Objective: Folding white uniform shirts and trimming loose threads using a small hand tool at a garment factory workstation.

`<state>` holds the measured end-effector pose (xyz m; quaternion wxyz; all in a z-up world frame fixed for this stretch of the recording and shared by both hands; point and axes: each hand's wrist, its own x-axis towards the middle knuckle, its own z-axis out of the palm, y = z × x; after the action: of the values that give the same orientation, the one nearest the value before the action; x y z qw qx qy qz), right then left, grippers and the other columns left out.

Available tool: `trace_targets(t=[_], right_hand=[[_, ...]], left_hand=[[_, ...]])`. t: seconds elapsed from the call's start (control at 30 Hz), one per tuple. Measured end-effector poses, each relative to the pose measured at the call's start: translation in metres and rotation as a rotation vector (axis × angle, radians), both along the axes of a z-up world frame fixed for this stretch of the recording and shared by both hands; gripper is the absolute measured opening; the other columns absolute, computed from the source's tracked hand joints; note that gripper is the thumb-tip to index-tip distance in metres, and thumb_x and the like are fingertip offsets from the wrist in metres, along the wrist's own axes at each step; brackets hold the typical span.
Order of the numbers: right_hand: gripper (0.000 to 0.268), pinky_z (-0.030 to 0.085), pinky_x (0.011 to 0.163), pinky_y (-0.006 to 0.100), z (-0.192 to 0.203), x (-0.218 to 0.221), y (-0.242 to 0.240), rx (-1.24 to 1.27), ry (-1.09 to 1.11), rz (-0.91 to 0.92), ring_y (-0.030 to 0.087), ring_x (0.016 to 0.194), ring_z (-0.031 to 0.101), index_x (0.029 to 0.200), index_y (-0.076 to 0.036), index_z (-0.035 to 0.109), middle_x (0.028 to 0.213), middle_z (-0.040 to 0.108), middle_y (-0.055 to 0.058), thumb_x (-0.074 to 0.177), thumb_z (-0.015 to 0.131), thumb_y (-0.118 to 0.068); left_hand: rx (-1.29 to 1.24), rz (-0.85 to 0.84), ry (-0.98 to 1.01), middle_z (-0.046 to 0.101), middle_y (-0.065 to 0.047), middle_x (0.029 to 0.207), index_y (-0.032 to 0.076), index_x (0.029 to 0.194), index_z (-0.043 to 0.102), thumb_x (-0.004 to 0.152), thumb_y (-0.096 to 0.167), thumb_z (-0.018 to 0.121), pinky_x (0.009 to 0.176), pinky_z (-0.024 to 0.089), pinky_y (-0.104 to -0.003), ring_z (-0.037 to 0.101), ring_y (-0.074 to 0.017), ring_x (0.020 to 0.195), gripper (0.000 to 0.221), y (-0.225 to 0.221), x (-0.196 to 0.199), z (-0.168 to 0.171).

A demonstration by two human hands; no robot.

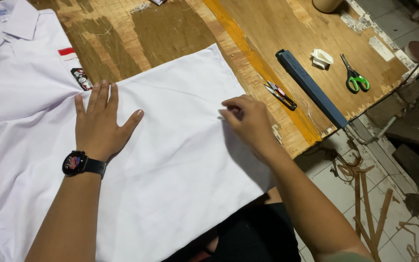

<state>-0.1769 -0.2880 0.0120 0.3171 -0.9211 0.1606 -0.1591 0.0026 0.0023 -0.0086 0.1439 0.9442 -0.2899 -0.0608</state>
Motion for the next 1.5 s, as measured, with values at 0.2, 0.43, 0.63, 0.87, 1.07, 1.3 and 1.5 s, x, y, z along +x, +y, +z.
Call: trace_targets(t=[0.2,0.43,0.63,0.87,1.07,1.3,1.5], right_hand=[[0.008,0.059,0.068,0.025,-0.035,0.034,0.024,-0.208,0.074,0.003,0.017,0.075,0.066,0.092,-0.009,0.08,0.075,0.068,0.007,0.09,0.075,-0.014],[0.022,0.056,0.07,0.03,-0.034,0.026,0.022,-0.255,0.003,0.003,0.022,0.079,0.06,0.094,-0.002,0.068,0.077,0.057,0.008,0.104,0.057,-0.018],[0.04,0.036,0.06,0.041,-0.042,0.0,-0.048,-0.149,-0.217,-0.139,0.022,0.068,0.049,0.076,-0.007,0.05,0.073,0.053,0.007,0.11,0.042,-0.027],[0.046,0.052,0.075,0.033,0.011,-0.069,-0.07,-0.013,-0.195,-0.545,0.02,0.089,0.054,0.124,-0.011,0.04,0.115,0.049,0.014,0.091,0.069,0.001],[0.02,0.057,0.08,0.029,-0.001,-0.077,-0.015,0.094,0.008,-0.272,0.017,0.094,0.064,0.11,-0.009,0.076,0.104,0.071,0.007,0.091,0.072,-0.017],[0.011,0.044,0.081,0.037,-0.045,-0.056,0.011,-0.218,-0.101,0.009,0.02,0.087,0.056,0.097,-0.015,0.078,0.086,0.065,-0.002,0.091,0.078,-0.025],[0.02,0.045,0.076,0.044,-0.041,-0.043,0.002,-0.149,0.087,-0.065,0.027,0.094,0.052,0.095,-0.008,0.059,0.094,0.061,0.008,0.104,0.049,-0.022]], left_hand=[[0.007,0.003,0.009,0.021,-0.019,0.172,0.005,0.164,0.029,0.101,0.076,0.034,0.125,-0.012,-0.054,0.009,-0.027,0.161,0.095,0.0,0.001,0.0],[0.014,-0.013,0.002,0.023,-0.019,0.172,0.004,0.164,0.031,0.102,0.076,0.033,0.125,-0.011,-0.053,0.011,-0.0277,0.162,0.095,0.0,0.001,0.001],[-0.033,-0.046,-0.086,0.019,-0.019,0.17,0.001,0.161,0.027,0.097,0.071,0.031,0.122,-0.002,-0.057,0.011,-0.0293,0.157,0.094,0.0,0.005,-0.01],[-0.04,-0.062,-0.108,0.021,-0.021,0.17,-0.002,0.16,0.028,0.098,0.07,0.032,0.121,0.0,-0.061,0.013,-0.0323,0.157,0.095,-0.001,0.007,-0.011],[-0.034,-0.059,-0.087,0.019,-0.022,0.17,-0.003,0.161,0.027,0.098,0.069,0.032,0.121,-0.002,-0.06,0.01,-0.0316,0.158,0.096,-0.001,0.005,-0.009],[-0.033,-0.065,-0.098,0.019,-0.022,0.17,-0.003,0.16,0.027,0.099,0.069,0.032,0.121,0.0,-0.061,0.011,-0.0324,0.157,0.095,0.0,0.006,-0.012],[-0.034,-0.056,-0.071,0.017,-0.021,0.171,-0.003,0.161,0.026,0.098,0.07,0.031,0.121,-0.003,-0.06,0.009,-0.0304,0.158,0.096,-0.001,0.004,-0.008]])
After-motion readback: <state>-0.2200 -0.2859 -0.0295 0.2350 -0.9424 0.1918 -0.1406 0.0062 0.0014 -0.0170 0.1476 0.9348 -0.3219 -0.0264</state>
